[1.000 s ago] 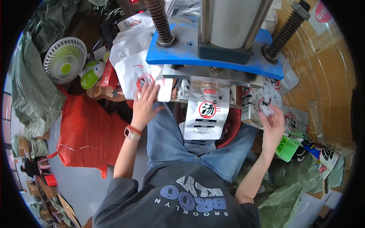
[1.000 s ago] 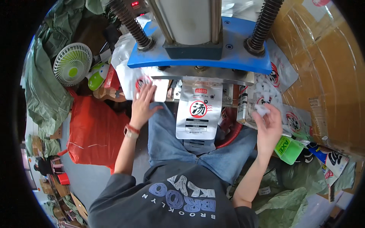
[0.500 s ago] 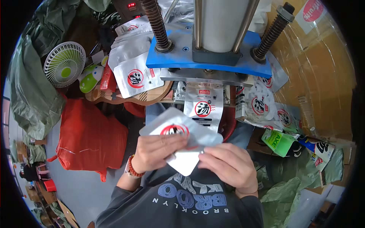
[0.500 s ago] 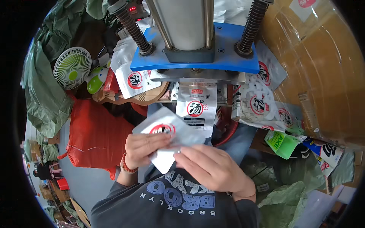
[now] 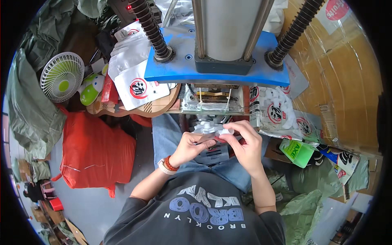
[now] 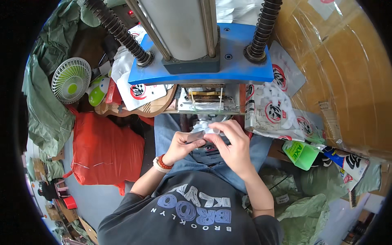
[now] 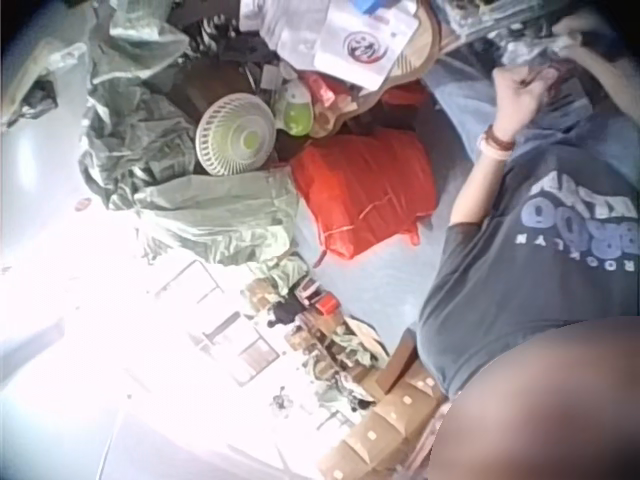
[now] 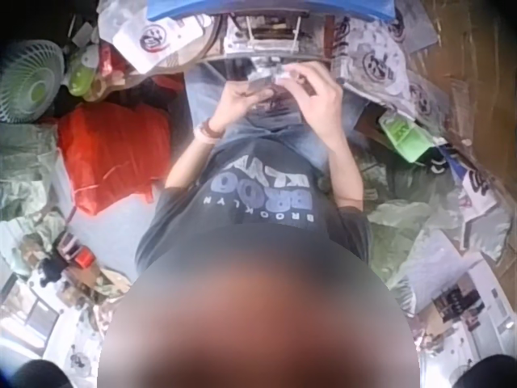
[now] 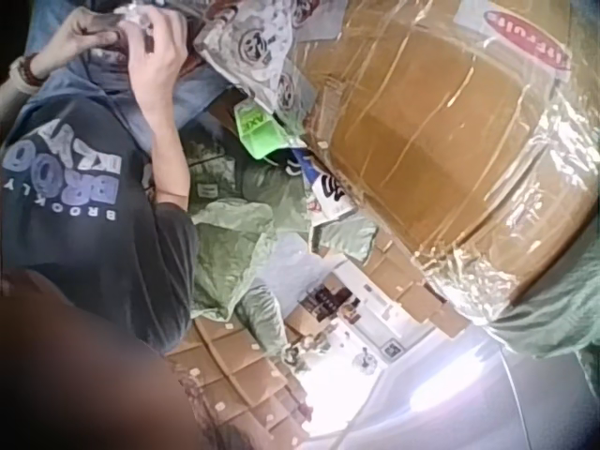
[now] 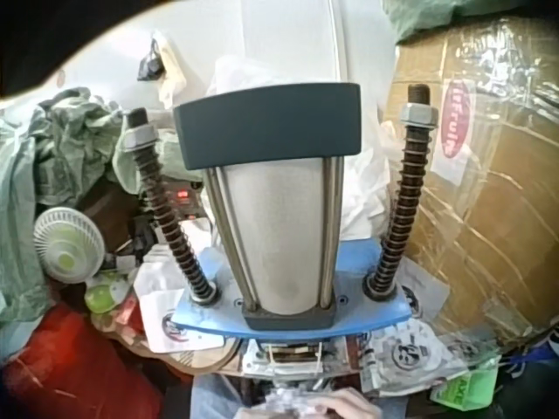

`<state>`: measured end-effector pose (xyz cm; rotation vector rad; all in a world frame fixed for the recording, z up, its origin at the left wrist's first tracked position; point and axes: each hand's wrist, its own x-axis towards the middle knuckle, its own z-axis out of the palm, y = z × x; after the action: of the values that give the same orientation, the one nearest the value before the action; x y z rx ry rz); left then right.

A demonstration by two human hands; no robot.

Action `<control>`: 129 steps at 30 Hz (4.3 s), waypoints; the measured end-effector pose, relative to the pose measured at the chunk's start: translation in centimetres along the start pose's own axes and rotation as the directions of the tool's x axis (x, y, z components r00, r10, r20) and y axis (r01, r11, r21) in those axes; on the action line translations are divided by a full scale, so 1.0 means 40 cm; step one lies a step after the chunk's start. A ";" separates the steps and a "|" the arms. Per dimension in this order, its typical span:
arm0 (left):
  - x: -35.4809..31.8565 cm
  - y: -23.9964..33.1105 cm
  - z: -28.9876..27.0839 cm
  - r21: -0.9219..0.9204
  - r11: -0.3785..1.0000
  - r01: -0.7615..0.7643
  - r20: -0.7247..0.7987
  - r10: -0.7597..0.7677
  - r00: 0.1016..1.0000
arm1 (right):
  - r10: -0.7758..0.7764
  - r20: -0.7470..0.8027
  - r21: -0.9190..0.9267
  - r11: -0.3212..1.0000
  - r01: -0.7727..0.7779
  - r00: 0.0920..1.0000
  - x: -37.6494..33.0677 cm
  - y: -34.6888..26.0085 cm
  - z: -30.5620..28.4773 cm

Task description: Capping and sealing flexible pouches using a pneumatic capping machine in a packaging factory.

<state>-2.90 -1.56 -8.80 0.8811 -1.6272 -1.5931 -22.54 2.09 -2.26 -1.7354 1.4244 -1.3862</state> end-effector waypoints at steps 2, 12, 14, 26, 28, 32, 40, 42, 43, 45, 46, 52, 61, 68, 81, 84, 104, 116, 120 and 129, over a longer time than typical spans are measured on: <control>-0.004 -0.022 0.002 -0.031 0.996 0.088 0.020 -0.087 0.996 | 0.025 0.037 -0.233 0.972 -0.016 0.999 -0.003 0.040 0.011; 0.151 0.063 -0.036 -0.503 0.818 0.280 -0.141 -0.397 0.907 | -0.002 -0.139 -0.100 0.995 -0.012 0.990 -0.082 -0.048 -0.112; 0.158 0.065 -0.028 -0.499 0.827 0.258 -0.161 -0.381 0.911 | 0.010 -0.138 -0.119 0.992 -0.026 0.990 -0.111 -0.037 -0.109; 0.148 0.061 -0.047 -0.523 0.805 0.280 -0.153 -0.412 0.898 | 0.212 0.377 -0.234 0.964 -0.129 0.902 -0.189 0.030 -0.088; 0.100 0.075 -0.089 0.122 0.958 0.259 -0.469 -0.174 0.866 | 0.236 0.548 -0.333 0.942 -0.049 0.803 -0.222 0.069 -0.043; -0.066 0.213 -0.045 0.429 0.873 -0.231 -0.547 0.455 0.703 | 0.120 0.607 -0.461 0.859 0.225 0.785 -0.291 0.210 0.178; -0.167 0.467 0.085 -0.215 0.176 -0.961 -0.142 0.967 0.209 | 0.226 0.425 -0.569 0.820 0.065 0.876 -0.344 0.614 0.424; -0.163 0.463 0.110 -0.202 0.235 -0.951 -0.225 0.934 0.279 | 0.226 0.433 -0.594 0.800 0.087 0.873 -0.334 0.628 0.417; -0.154 0.467 0.096 -0.210 0.228 -0.951 -0.231 0.933 0.275 | 0.233 0.433 -0.613 0.785 0.094 0.871 -0.331 0.643 0.399; -0.146 0.492 0.064 -0.332 0.356 -0.874 0.069 0.933 0.354 | 0.250 0.444 -0.641 0.760 0.110 0.861 -0.350 0.653 0.363; -0.155 0.492 0.078 -0.331 0.360 -0.872 0.058 0.930 0.363 | 0.207 0.528 -0.554 0.819 0.149 0.823 -0.360 0.630 0.330; -0.147 0.490 0.082 -0.617 0.408 -0.673 0.038 0.870 0.492 | 0.314 0.726 -0.440 0.896 0.063 0.611 -0.366 0.415 0.212; -0.158 0.505 0.041 -0.576 0.469 -0.670 0.086 0.849 0.521 | 0.233 0.635 -0.428 0.900 0.085 0.736 -0.355 0.434 0.413; -0.160 0.519 -0.017 -0.493 0.462 -0.737 0.110 0.874 0.474 | 0.362 0.614 -0.455 0.889 -0.060 0.701 -0.396 0.394 0.430; 0.209 0.119 -0.601 0.980 0.126 0.155 -0.197 0.478 0.856 | 0.125 0.608 -0.159 0.987 -0.034 0.784 -0.306 0.193 0.376; 0.241 0.119 -0.572 0.984 -0.044 0.173 -0.139 0.416 0.899 | 0.118 0.669 -0.216 0.975 0.041 0.734 -0.308 0.199 0.391; 0.230 0.069 -0.533 0.976 0.111 0.185 -0.174 -0.105 0.979 | 0.297 0.658 0.474 0.551 -0.687 0.692 -0.053 0.127 0.550; 0.085 0.053 -0.590 0.714 0.677 0.179 -0.081 -0.174 0.981 | 0.399 0.524 0.759 0.182 -0.626 0.752 -0.050 0.104 0.629; 0.022 0.203 -0.566 0.283 0.934 0.220 0.002 -0.230 0.973 | 0.431 0.515 0.695 0.296 -0.656 0.741 -0.022 0.077 0.632; 0.090 0.324 -0.565 0.982 0.145 0.125 -0.191 0.742 0.642 | 0.367 0.376 0.744 0.429 -0.513 0.851 0.009 0.040 0.641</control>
<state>14.22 -16.44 4.53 1.2966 -1.9111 0.4397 0.08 -4.28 -12.65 -0.7261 0.7851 -1.2501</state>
